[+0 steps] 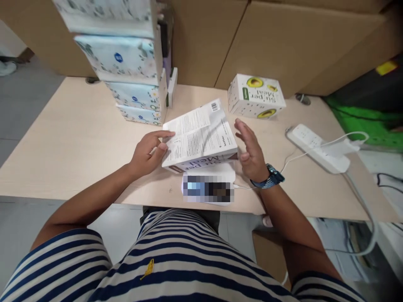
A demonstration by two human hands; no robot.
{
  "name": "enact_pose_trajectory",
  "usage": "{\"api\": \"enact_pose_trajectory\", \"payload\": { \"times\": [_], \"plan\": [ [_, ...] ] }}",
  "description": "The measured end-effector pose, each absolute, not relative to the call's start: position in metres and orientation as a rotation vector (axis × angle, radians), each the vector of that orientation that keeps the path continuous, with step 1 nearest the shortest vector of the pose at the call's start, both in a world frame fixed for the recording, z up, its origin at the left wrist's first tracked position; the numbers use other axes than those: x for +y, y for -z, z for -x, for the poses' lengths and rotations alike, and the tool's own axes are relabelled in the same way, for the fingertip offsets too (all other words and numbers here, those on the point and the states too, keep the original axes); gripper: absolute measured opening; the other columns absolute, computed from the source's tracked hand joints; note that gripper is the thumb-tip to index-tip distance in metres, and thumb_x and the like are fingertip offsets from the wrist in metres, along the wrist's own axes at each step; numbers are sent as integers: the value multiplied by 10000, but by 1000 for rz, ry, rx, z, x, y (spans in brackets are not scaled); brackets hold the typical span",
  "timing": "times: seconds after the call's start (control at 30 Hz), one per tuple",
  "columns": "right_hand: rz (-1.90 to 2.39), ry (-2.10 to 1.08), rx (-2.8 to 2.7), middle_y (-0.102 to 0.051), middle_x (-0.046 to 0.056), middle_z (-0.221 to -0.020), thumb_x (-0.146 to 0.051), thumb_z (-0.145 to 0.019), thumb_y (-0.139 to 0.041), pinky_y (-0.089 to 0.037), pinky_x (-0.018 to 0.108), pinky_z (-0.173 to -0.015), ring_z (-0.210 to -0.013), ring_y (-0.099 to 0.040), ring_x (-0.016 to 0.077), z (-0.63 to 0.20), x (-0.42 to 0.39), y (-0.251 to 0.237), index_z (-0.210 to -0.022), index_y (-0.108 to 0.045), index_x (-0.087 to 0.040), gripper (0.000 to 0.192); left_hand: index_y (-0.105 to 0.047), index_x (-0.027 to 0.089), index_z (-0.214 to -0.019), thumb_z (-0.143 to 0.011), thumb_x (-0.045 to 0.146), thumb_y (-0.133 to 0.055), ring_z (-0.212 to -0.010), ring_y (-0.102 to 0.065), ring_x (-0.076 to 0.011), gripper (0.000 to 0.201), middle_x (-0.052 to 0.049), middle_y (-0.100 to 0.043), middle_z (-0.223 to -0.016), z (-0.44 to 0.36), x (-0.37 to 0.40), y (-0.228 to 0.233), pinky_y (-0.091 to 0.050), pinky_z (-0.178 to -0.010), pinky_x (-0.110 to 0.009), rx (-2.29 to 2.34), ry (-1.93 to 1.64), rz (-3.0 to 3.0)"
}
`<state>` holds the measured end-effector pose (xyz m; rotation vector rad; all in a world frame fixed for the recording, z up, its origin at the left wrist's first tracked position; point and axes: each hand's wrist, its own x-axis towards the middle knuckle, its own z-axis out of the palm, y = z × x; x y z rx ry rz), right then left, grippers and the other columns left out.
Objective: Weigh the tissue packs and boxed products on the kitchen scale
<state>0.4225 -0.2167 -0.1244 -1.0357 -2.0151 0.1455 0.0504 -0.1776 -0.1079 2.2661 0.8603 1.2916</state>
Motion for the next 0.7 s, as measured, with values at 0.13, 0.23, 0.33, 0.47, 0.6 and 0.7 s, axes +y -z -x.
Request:
{"api": "enact_pose_trajectory", "payload": {
  "times": [0.13, 0.23, 0.33, 0.47, 0.6, 0.7],
  "plan": [
    [989, -250, -2107, -442, 62, -1822, -761, -1098, -348, -519, 611, -1322, -1651, -501, 342, -401, -218, 114, -1795, -305, -417, 779, -710, 269, -1235, -1125, 678, -454, -1484, -645, -284, 495, -127, -714, -1528, -45, -184, 96, -542, -1262, -574, 1001, -1057, -2258],
    [984, -209, -2174, -524, 81, -1767, -683, -1106, -479, -584, 632, -1253, -1578, -593, 350, -386, -230, 112, -1792, -315, -415, 754, -531, 357, -1652, -1087, 724, -504, -1775, -230, -390, 675, -87, -351, -1861, -32, -200, 83, -337, -1401, -701, 1031, -686, -2312],
    [992, -187, -2218, -596, 110, -1705, -660, -1110, -493, -630, 634, -1190, -1504, -665, 360, -369, -247, 110, -1811, -258, -399, 784, -403, 458, -1741, -1086, 703, -528, -1800, -10, -433, 711, 14, -119, -1928, -8, -226, 74, -295, -1395, -755, 1025, -443, -2341],
    [963, -296, -2356, -589, 144, -1704, -754, -1073, -479, -588, 665, -1225, -1478, -685, 374, -340, -258, 103, -1839, -74, -356, 953, -490, 455, -1700, -1091, 686, -531, -1795, -102, -420, 652, 27, -212, -1907, 29, -260, 70, -374, -1375, -716, 1126, -428, -2416],
    [860, -385, -2556, -621, 153, -1672, -757, -1081, -465, -436, 754, -1318, -1474, -689, 368, -306, -242, 92, -1837, -76, -332, 951, -686, 379, -1563, -1114, 700, -443, -1766, -244, -431, 603, -11, -370, -1856, 58, -269, 61, -444, -1337, -704, 1330, -383, -2418],
    [885, -320, -2634, -641, 142, -1655, -707, -1113, -439, -357, 784, -1347, -1565, -608, 371, -285, -222, 84, -1756, -395, -307, 759, -716, 350, -1533, -1084, 795, -392, -1764, -240, -445, 710, -27, -368, -1855, 69, -260, 53, -424, -1328, -741, 1458, -302, -2359]
  ]
}}
